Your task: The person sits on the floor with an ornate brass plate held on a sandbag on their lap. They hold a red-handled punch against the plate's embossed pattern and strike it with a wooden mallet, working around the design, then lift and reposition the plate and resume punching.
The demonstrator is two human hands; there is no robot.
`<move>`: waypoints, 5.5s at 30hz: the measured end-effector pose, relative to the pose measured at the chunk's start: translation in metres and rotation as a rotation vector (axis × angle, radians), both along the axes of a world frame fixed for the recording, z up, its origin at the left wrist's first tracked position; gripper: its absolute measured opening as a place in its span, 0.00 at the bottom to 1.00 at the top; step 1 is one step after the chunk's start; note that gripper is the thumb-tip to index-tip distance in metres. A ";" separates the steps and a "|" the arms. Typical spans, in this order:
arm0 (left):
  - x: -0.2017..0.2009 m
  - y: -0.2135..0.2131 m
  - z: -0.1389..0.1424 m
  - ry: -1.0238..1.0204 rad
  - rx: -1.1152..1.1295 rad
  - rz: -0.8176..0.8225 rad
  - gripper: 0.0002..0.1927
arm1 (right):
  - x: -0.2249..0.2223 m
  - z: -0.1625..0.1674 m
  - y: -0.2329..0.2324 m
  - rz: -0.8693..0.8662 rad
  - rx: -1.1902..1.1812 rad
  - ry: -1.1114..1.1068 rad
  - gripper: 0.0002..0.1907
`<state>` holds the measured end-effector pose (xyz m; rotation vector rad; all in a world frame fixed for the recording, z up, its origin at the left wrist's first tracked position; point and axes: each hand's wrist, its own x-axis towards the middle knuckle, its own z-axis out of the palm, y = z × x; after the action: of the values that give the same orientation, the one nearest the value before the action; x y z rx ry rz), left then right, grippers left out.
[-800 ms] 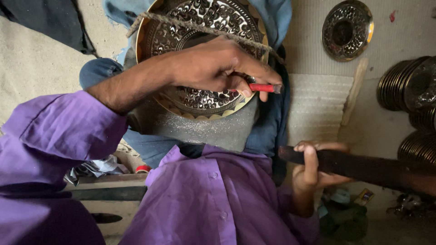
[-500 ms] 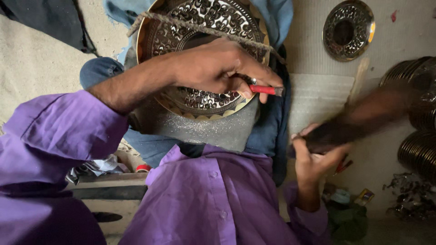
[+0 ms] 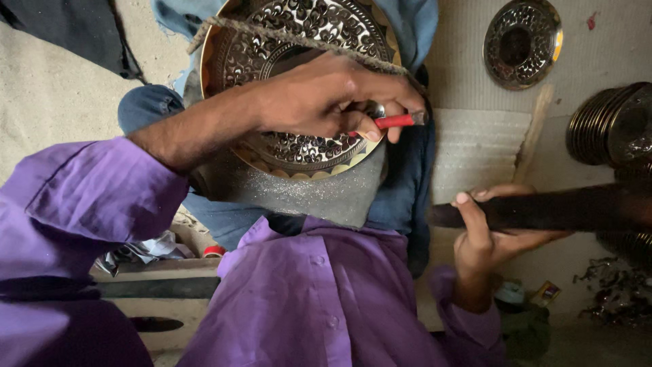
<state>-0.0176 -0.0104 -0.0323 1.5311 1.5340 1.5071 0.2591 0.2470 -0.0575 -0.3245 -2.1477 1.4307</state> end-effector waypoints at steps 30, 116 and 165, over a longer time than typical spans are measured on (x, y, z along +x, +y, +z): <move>0.016 -0.022 0.007 0.112 -0.015 0.063 0.30 | -0.060 0.057 -0.009 0.240 0.346 -0.380 0.26; -0.039 -0.048 0.034 -0.348 -0.164 -0.461 0.27 | -0.003 0.074 -0.086 -0.295 0.124 -0.107 0.16; -0.036 -0.062 0.050 -0.226 -0.151 -0.430 0.26 | -0.030 0.070 -0.065 0.110 0.559 -0.232 0.21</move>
<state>-0.0538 -0.0720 0.0178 1.4334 1.0792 1.2367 0.2289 0.1824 0.0123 -0.1671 -2.6770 0.8163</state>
